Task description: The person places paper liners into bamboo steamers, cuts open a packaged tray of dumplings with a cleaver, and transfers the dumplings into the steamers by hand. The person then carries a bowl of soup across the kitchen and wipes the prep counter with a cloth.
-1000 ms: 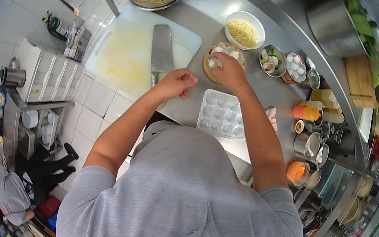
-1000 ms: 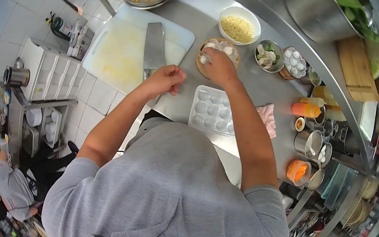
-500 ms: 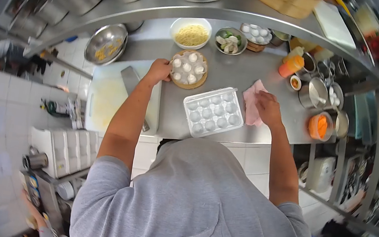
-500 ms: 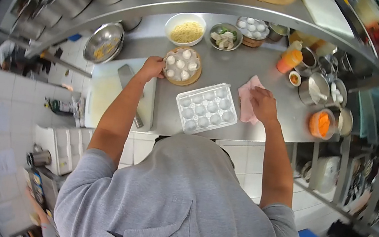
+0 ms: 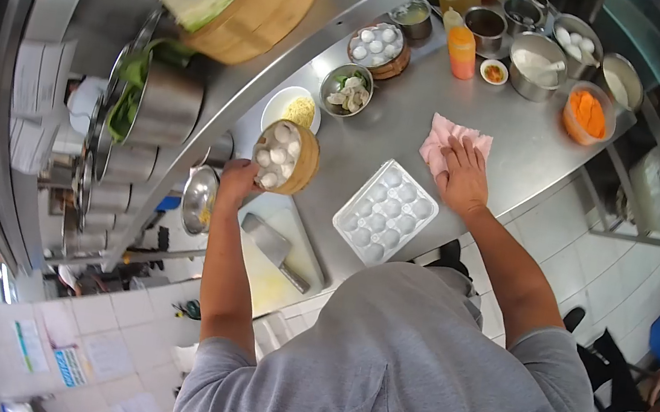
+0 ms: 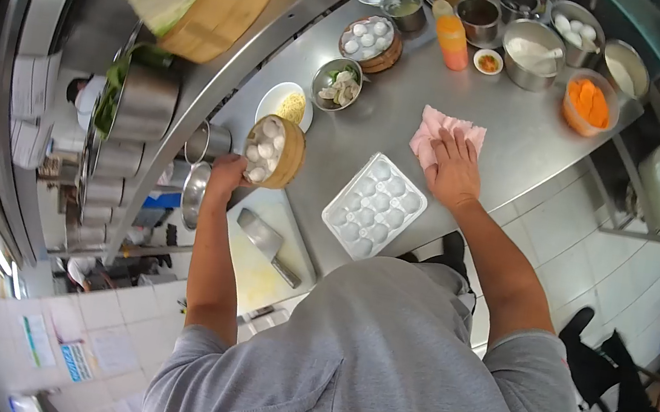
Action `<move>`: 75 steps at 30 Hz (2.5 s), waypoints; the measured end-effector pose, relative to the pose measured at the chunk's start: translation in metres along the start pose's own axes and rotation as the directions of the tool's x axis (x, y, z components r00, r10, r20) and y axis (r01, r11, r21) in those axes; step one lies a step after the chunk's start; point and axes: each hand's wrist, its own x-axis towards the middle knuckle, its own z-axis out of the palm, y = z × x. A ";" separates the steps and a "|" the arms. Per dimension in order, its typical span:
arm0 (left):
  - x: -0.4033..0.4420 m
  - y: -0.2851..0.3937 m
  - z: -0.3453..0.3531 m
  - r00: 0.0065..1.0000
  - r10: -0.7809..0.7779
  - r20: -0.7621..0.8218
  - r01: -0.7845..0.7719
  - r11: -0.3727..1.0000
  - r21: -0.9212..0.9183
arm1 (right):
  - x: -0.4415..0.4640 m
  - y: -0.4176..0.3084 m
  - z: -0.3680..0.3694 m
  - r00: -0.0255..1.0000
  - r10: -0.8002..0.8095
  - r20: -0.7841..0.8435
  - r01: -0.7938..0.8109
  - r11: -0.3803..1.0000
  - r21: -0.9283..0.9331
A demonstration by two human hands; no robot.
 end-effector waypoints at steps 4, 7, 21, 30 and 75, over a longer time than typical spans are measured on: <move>0.061 0.069 0.001 0.993 0.072 0.099 -0.087 0.984 0.156 | 0.001 0.002 0.001 1.000 0.009 -0.016 -0.009 1.000 -0.001; 0.120 0.121 0.045 0.974 0.201 0.102 -0.205 0.978 0.025 | -0.001 0.001 0.002 1.000 0.016 -0.024 -0.016 1.000 0.005; 0.233 0.217 0.228 0.955 0.182 0.233 -0.167 0.983 -0.079 | 0.000 0.003 -0.002 0.999 0.036 -0.009 -0.035 0.999 0.024; 0.250 0.210 0.232 0.953 0.181 0.244 -0.171 0.983 -0.061 | 0.002 0.004 -0.003 0.999 0.031 -0.008 -0.031 0.999 0.030; 0.035 -0.028 0.226 0.785 0.556 -0.273 -0.567 0.823 0.047 | 0.081 0.080 -0.038 0.955 0.153 0.255 -0.097 0.971 -0.217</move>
